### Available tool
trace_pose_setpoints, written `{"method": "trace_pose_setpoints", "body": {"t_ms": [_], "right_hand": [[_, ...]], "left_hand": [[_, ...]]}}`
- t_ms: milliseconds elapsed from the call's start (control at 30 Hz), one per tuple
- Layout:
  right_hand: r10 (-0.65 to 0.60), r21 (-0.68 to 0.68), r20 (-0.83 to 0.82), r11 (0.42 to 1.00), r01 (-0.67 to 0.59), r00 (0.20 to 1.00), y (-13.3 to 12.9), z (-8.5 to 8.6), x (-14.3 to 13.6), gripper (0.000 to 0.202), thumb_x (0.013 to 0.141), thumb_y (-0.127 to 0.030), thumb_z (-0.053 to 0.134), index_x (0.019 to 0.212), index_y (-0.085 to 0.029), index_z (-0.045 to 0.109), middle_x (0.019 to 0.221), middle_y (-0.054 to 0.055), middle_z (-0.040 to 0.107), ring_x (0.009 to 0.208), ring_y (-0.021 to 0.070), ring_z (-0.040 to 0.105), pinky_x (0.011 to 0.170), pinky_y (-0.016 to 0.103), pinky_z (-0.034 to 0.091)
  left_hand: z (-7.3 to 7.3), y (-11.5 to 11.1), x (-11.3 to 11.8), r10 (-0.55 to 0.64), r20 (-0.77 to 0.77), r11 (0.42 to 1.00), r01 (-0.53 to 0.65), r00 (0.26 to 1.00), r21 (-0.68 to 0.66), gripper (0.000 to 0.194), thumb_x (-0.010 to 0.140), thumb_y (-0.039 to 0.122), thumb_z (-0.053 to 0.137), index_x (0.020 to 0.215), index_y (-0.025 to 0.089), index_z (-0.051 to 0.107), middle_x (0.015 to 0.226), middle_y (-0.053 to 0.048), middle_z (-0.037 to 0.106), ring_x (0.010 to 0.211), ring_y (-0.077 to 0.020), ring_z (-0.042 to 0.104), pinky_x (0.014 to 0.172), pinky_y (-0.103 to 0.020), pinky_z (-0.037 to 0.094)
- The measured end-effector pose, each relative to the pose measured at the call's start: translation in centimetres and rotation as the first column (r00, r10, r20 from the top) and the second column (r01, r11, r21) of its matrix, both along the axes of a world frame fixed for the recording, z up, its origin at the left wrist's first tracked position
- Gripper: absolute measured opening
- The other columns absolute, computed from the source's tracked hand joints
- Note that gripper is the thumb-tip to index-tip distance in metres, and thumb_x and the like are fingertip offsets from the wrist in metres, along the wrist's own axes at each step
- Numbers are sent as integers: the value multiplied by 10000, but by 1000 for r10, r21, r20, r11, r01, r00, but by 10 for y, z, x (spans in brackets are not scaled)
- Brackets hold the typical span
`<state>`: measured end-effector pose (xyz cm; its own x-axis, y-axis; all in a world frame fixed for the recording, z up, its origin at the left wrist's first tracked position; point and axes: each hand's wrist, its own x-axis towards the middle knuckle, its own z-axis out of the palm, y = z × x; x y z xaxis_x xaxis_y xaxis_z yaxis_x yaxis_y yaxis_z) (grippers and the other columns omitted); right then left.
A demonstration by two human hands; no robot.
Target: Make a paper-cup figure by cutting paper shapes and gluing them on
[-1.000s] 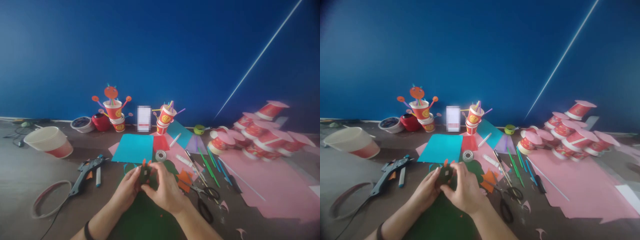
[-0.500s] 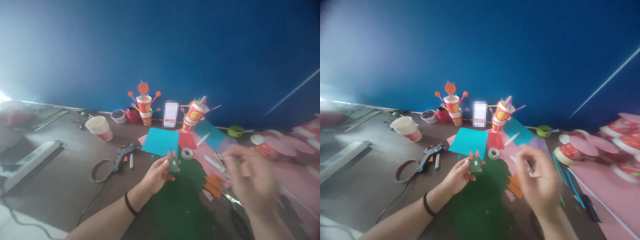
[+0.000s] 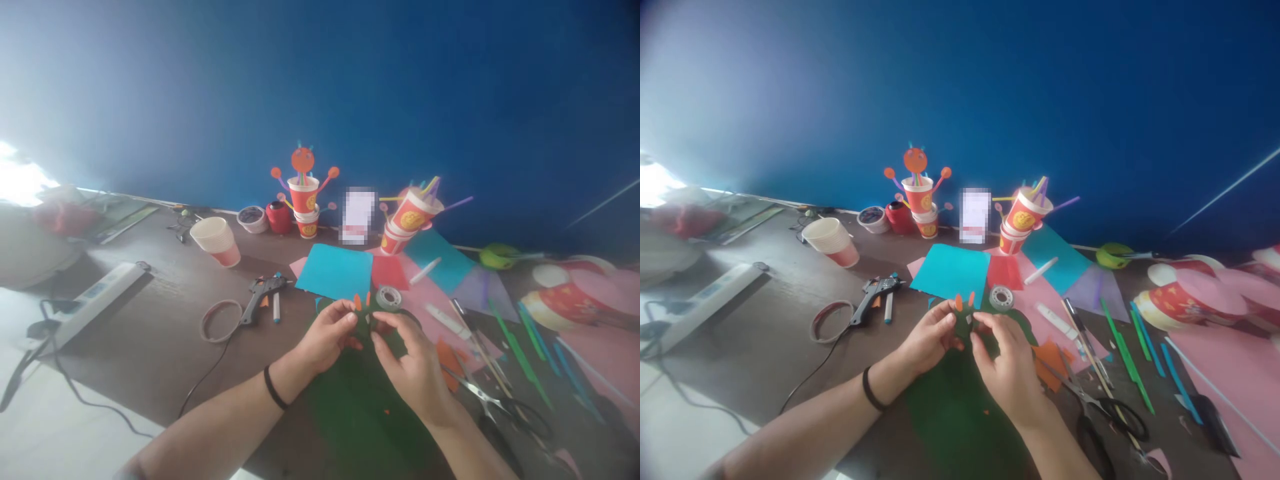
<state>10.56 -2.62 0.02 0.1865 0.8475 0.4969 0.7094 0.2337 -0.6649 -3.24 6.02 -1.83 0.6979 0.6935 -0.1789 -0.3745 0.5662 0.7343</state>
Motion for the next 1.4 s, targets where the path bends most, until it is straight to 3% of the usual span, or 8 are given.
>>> {"method": "trace_pose_setpoints", "body": {"t_ms": [333,500,933,1133,1400], "right_hand": [[49,15,138,999,-52,989,1,-6,5,220,842,-141,546,1046,-223,548,931,56,628,880,223,569,793,403,460],[25,-46,74,999,-22,997,1,-7,2,247,836,-168,558,1078,-214,544,927,56,615,860,217,566,772,386,473],[12,-79,21,997,-10,1000,-2,-3,1,104,832,-178,555,928,-215,537,843,27,606,814,194,572,741,340,466],[11,-88,5,996,-10,1000,-1,-5,2,218,835,-172,555,1048,-215,530,879,34,602,824,192,564,751,343,464],[39,-62,20,997,-37,999,0,0,1,73,843,-157,538,883,-218,530,826,24,594,800,193,551,723,343,449]], "left_hand": [[2,-3,0,-2,-23,994,5,1000,111,347,642,268,783,920,159,605,916,-26,595,742,-115,601,521,-168,525],[2,-3,1,-9,-37,992,14,999,125,376,606,286,805,900,143,619,873,-39,621,728,-137,620,523,-180,516],[1,-3,1,-16,-62,993,23,998,116,363,606,330,801,878,135,661,897,-53,646,714,-131,622,527,-181,516],[2,-2,1,-18,-78,993,27,997,116,385,593,333,807,887,132,659,870,-50,641,718,-139,622,525,-183,513],[3,-2,0,-21,-57,996,26,998,91,343,616,313,795,880,142,657,910,-48,641,718,-129,619,540,-188,518]]}}
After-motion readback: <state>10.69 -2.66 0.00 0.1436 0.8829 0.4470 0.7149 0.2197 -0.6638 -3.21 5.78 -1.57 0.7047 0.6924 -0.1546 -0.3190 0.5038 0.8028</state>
